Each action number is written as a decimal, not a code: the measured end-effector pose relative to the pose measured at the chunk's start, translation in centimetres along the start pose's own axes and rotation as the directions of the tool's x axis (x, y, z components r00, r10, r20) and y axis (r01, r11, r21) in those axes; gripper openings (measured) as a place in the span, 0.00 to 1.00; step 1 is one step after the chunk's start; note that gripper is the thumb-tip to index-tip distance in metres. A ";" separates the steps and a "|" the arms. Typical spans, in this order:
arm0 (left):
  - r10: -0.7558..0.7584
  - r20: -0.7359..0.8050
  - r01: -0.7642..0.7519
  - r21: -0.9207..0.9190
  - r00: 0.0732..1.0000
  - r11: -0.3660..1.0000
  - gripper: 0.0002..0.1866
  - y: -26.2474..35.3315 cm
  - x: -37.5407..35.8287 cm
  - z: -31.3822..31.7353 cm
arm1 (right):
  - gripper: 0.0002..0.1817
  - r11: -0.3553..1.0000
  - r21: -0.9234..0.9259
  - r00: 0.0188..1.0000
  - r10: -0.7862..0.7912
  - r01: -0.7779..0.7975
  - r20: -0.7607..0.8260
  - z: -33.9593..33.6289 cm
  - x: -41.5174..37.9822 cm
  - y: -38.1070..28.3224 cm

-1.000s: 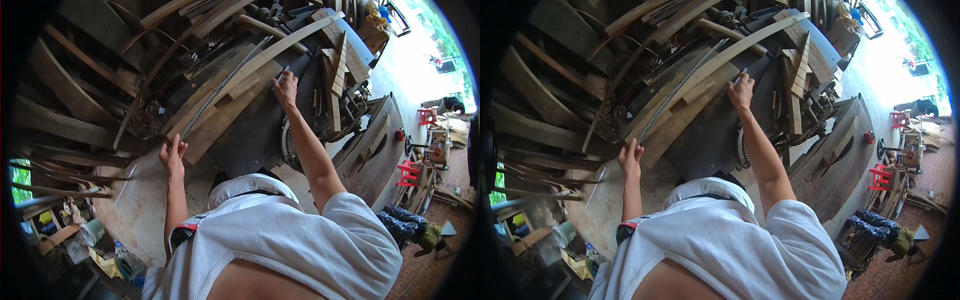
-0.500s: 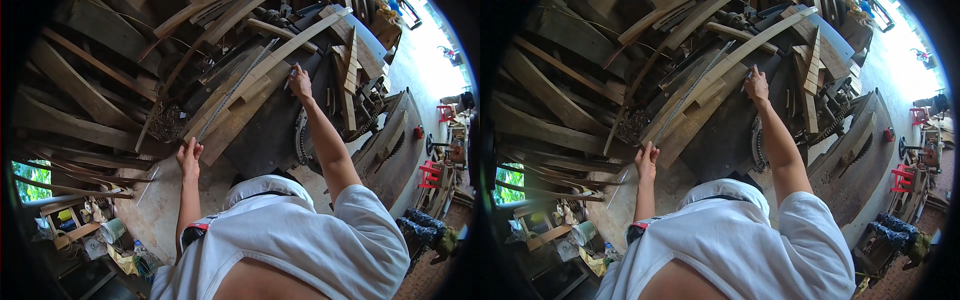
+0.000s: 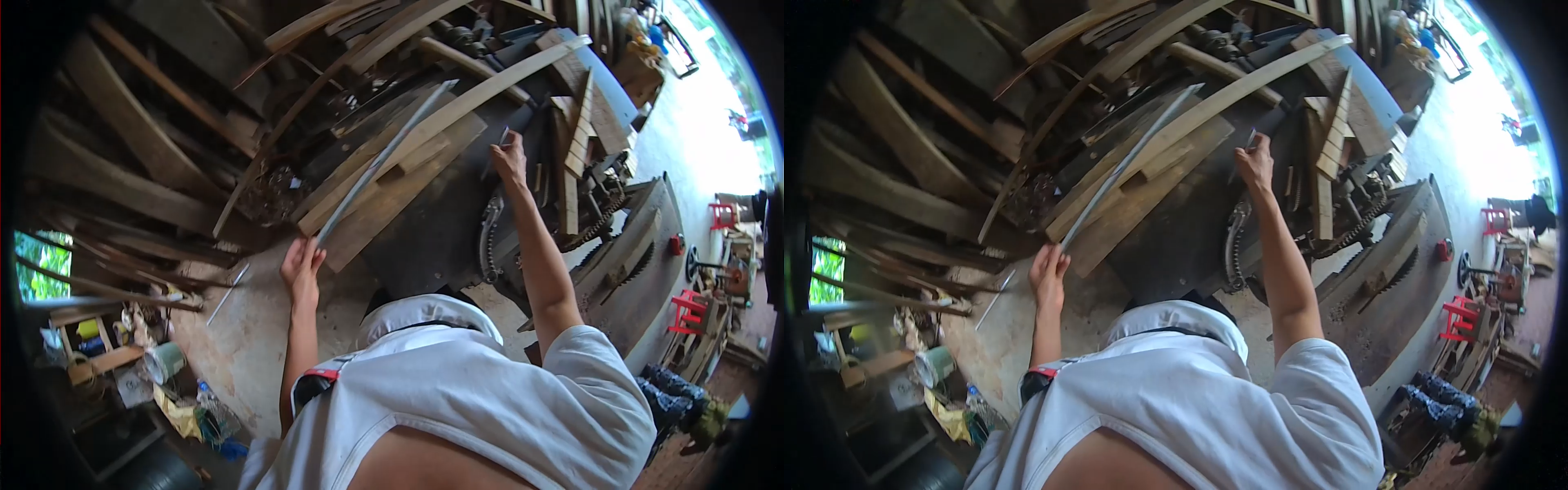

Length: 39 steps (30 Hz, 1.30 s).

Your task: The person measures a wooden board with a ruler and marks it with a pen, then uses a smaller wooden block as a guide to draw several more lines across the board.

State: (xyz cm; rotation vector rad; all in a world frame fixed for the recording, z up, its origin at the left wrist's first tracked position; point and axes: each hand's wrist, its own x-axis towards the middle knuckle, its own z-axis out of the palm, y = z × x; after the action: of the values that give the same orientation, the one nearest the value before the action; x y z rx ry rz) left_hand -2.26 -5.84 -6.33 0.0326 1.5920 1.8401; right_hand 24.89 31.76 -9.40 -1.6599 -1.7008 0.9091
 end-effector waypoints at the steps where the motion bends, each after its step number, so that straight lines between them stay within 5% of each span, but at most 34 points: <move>1: -0.018 -0.029 0.019 0.041 0.999 0.999 0.16 0.1 -1.2 -0.6 | 0.17 0.979 0.191 0.993 0.051 -0.071 0.108 -0.7 0.3 0.6; 2: -0.027 -0.036 0.029 0.077 0.999 0.997 0.15 0.1 -2.3 -1.3 | 0.12 0.916 0.369 0.972 0.077 -0.158 0.224 -1.5 0.4 1.2; 6: -0.125 0.067 0.117 0.107 0.990 0.987 0.10 0.7 -6.1 -4.3 | 0.09 0.789 0.575 0.976 0.154 -0.217 0.157 -4.5 -0.2 0.8; 8: -0.174 0.185 0.148 0.148 0.967 0.978 0.06 1.4 -7.3 -4.2 | 0.09 0.686 0.720 0.994 0.032 -0.101 0.108 -5.9 -0.2 1.0; 11: -0.215 0.301 0.153 0.218 0.929 0.964 0.05 1.9 -8.0 -1.1 | 0.09 0.696 0.710 0.993 0.052 -0.110 0.102 -8.1 -0.9 -0.5; 14: -0.236 0.307 0.157 0.263 0.922 0.952 0.05 0.8 -7.7 3.6 | 0.09 0.574 0.818 0.996 -0.090 0.035 0.021 -9.4 -0.2 2.5; 16: -0.221 0.320 0.150 0.231 0.921 0.961 0.05 -1.0 -7.2 5.5 | 0.08 0.660 0.746 0.996 -0.056 0.088 -0.068 -11.3 -0.1 2.1; 18: -0.274 0.347 0.245 0.125 0.897 0.961 0.06 -2.5 -6.7 6.6 | 0.09 0.975 0.200 0.924 -0.018 0.102 -0.383 -13.0 0.2 2.8; 23: -0.282 0.233 0.251 0.154 0.931 0.956 0.07 -4.4 -6.4 7.6 | 0.11 0.993 0.078 0.858 -0.040 0.092 -0.512 -15.6 0.5 7.0; 26: -0.243 0.155 0.209 0.207 0.957 0.956 0.08 -5.4 -5.9 9.0 | 0.25 0.995 -0.087 0.893 -0.006 -0.038 -0.450 -16.2 0.1 6.8; 28: -0.220 0.202 0.157 0.287 0.954 0.945 0.11 -5.9 -5.3 11.5 | 0.38 0.974 -0.222 0.904 -0.137 0.048 -0.406 -15.3 0.2 6.5; 30: -0.184 0.267 0.093 0.321 0.946 0.943 0.12 -6.3 -4.7 14.1 | 0.41 0.932 -0.350 0.934 -0.042 -0.091 -0.355 -14.4 0.1 4.6; 32: -0.143 0.327 0.022 0.346 0.934 0.938 0.14 -6.3 -4.4 16.4 | 0.42 0.927 -0.358 0.944 -0.012 -0.113 -0.329 -13.6 1.1 5.1; 34: 0.117 0.569 -0.487 0.559 0.814 0.671 0.16 -5.8 -4.4 18.4 | 0.44 0.922 -0.365 0.952 0.011 -0.128 -0.306 -13.2 1.5 4.9; 37: 0.096 0.544 -0.469 0.606 0.834 0.643 0.15 -5.5 -4.9 18.6 | 0.37 0.964 -0.248 0.897 -0.190 0.094 -0.400 -13.5 0.3 2.7; 38: 0.075 0.535 -0.460 0.636 0.841 0.619 0.15 -5.5 -5.0 18.3 | 0.34 0.993 -0.115 0.939 -0.076 0.040 -0.336 -13.4 -0.8 0.9; 39: 0.065 0.526 -0.430 0.610 0.848 0.666 0.14 -6.2 -4.9 17.5 | 0.34 0.989 -0.008 0.940 -0.143 0.148 -0.309 -12.1 -1.4 1.2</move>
State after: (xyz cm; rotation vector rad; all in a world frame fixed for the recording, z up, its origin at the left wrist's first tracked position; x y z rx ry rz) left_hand 12.24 6.81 -5.46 1.0347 1.8912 1.1282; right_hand 35.35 31.16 -3.10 -1.5497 -1.5713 0.5572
